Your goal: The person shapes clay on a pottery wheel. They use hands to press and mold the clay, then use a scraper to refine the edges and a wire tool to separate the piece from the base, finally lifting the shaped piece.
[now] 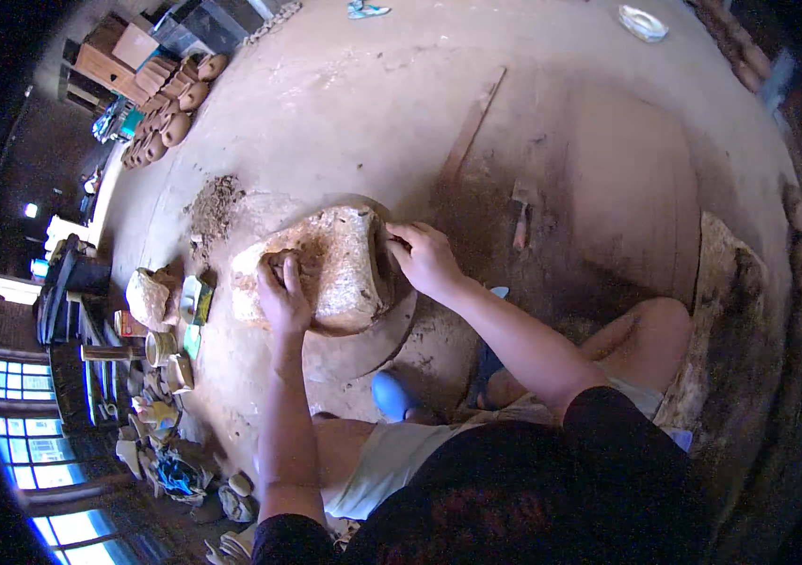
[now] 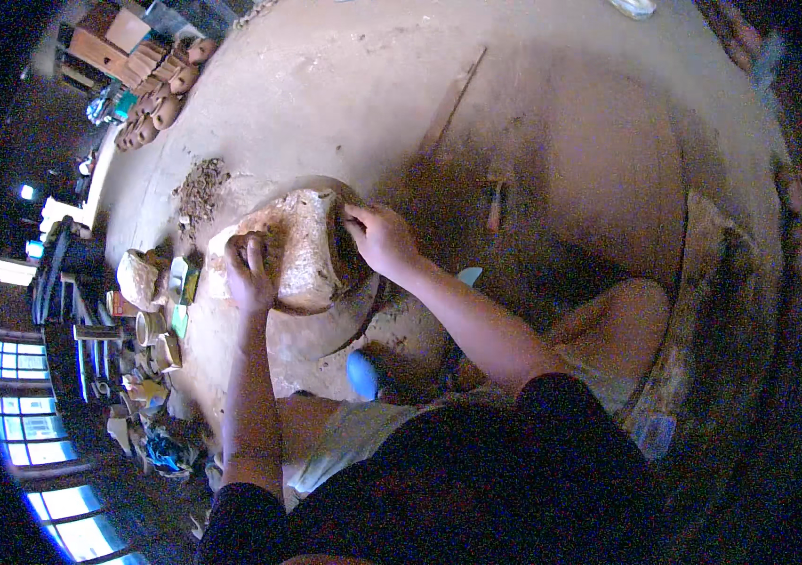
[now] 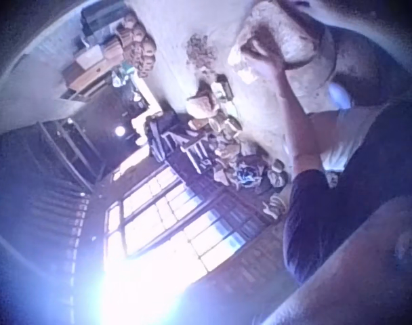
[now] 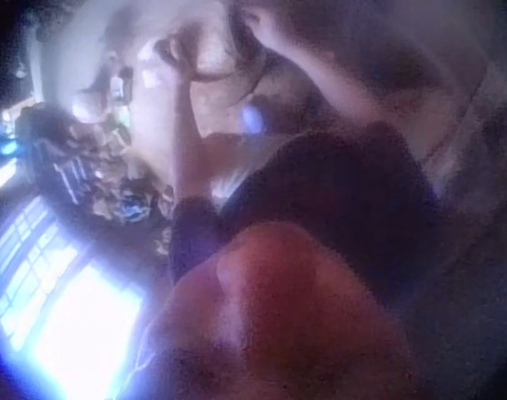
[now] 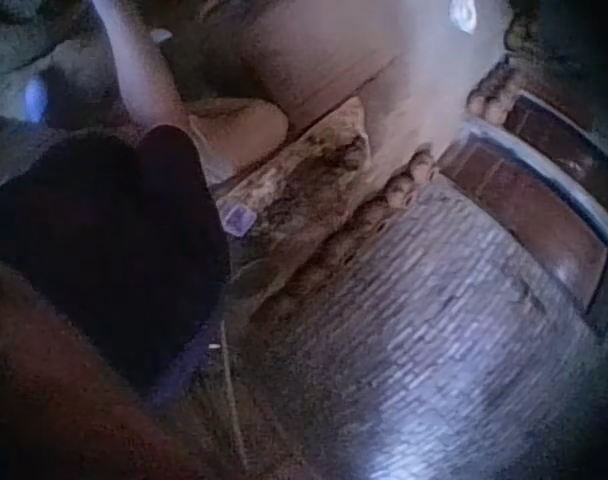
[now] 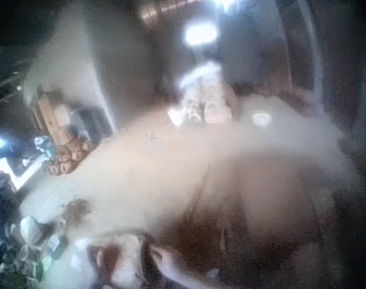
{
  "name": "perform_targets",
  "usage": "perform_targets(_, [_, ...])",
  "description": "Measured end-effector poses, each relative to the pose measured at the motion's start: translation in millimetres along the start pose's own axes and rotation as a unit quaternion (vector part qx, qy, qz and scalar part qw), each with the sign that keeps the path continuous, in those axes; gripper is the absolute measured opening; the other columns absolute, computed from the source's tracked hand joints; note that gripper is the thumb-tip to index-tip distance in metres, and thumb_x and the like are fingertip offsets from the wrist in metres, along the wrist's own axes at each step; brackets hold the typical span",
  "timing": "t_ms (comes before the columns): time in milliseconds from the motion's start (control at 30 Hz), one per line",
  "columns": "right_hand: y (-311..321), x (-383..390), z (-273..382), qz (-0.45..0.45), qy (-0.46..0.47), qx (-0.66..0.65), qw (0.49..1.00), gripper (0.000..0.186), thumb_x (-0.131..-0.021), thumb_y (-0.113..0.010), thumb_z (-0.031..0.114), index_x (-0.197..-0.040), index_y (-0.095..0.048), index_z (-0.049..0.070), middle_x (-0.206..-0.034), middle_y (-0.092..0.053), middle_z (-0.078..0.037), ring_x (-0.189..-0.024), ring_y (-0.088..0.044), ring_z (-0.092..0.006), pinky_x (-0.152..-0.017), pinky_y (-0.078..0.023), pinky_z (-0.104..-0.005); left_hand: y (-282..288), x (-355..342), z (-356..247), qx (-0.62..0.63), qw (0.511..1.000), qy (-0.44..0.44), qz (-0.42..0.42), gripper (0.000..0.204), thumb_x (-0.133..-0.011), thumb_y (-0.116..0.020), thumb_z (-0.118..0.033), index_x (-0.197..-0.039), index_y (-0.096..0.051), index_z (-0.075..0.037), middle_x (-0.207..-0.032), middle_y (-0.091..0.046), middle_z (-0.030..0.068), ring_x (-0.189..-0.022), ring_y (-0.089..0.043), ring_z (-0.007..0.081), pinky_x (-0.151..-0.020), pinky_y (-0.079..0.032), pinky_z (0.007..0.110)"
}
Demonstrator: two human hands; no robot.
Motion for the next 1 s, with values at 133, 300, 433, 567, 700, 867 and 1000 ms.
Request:
perform_targets(133, [-18, -1, -11, -0.014, 0.066, 0.053, 0.996, 0.031, -0.083, -0.074, 0.0, -0.114, -0.073, -0.002, -0.105, -0.073, -0.022, -0.098, -0.071, -0.0393, -0.088, -0.057, -0.0448, -5, 2, 2, -0.026, 1.0, 0.015, 0.006, 0.028, -0.105, -0.062, -0.028, -0.113, -0.064, -0.001, -0.099, -0.067, 0.0187, -0.086, -0.062, 0.0328, -0.081, -0.05, 0.043])
perform_targets(300, [-36, -7, -23, -0.013, 0.093, 0.046, 0.995, 0.035, -0.078, -0.072, -0.004, -0.112, -0.073, -0.002, -0.112, -0.071, -0.021, -0.104, -0.069, -0.0397, -0.093, -0.056, -0.0446, -1, 3, 2, -0.059, 0.998, 0.005, 0.005, 0.029, -0.105, -0.062, -0.029, -0.113, -0.064, -0.001, -0.101, -0.067, 0.0183, -0.09, -0.062, 0.0338, -0.084, -0.049, 0.044])
perform_targets(433, [-35, -12, -27, -0.003, 0.065, 0.051, 0.997, 0.034, -0.077, -0.072, -0.004, -0.112, -0.073, -0.001, -0.11, -0.07, -0.02, -0.105, -0.069, -0.0396, -0.092, -0.056, -0.0441, -1, 1, -7, -0.067, 0.997, -0.005, 0.037, 0.032, -0.104, -0.062, -0.031, -0.116, -0.064, -0.001, -0.105, -0.068, 0.0192, -0.096, -0.063, 0.0372, -0.087, -0.049, 0.047])
perform_targets(567, [-36, -21, -38, 0.002, 0.051, 0.076, 0.996, 0.029, -0.078, -0.075, -0.001, -0.107, -0.074, -0.001, -0.106, -0.07, -0.021, -0.096, -0.069, -0.0406, -0.087, -0.057, -0.0446, -2, 0, -7, -0.057, 0.997, -0.016, 0.048, 0.033, -0.105, -0.061, -0.031, -0.115, -0.063, 0.0, -0.105, -0.068, 0.0201, -0.097, -0.063, 0.0383, -0.088, -0.049, 0.047])
perform_targets(700, [-38, -23, -33, 0.022, -0.029, 0.029, 0.999, 0.02, -0.081, -0.077, 0.005, -0.099, -0.075, -0.002, -0.101, -0.07, -0.022, -0.092, -0.069, -0.0409, -0.082, -0.056, -0.0464, 2, 2, 6, -0.071, 0.996, -0.011, 0.048, 0.032, -0.105, -0.061, -0.03, -0.115, -0.063, 0.0, -0.106, -0.067, 0.0206, -0.098, -0.064, 0.0388, -0.088, -0.049, 0.047])
perform_targets(867, [-27, -31, -42, 0.084, -0.03, 0.129, 0.988, 0.024, -0.085, -0.078, 0.018, -0.095, -0.072, -0.002, -0.099, -0.069, -0.022, -0.095, -0.069, -0.0404, -0.082, -0.056, -0.0502, -6, 0, -1, -0.046, 0.998, -0.012, 0.049, 0.033, -0.105, -0.061, -0.031, -0.117, -0.063, 0.0, -0.106, -0.068, 0.0206, -0.098, -0.064, 0.0388, -0.088, -0.049, 0.047])
perform_targets(1000, [-22, -25, 1, 0.182, 0.04, 0.267, 0.946, 0.026, -0.09, -0.07, 0.018, -0.106, -0.068, -0.002, -0.108, -0.067, -0.019, -0.099, -0.068, -0.0403, -0.08, -0.058, -0.0506, 2, 3, 8, -0.065, 0.996, 0.017, 0.051, 0.035, -0.105, -0.062, -0.033, -0.118, -0.063, -0.001, -0.108, -0.068, 0.0203, -0.1, -0.063, 0.0382, -0.089, -0.049, 0.047])
Point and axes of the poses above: each hand's wrist, its own x-axis away from the middle knuckle, its own y-axis out of the back of the hand, z = x × y, the point moved 7 cm from there along -x, towards the middle knuckle
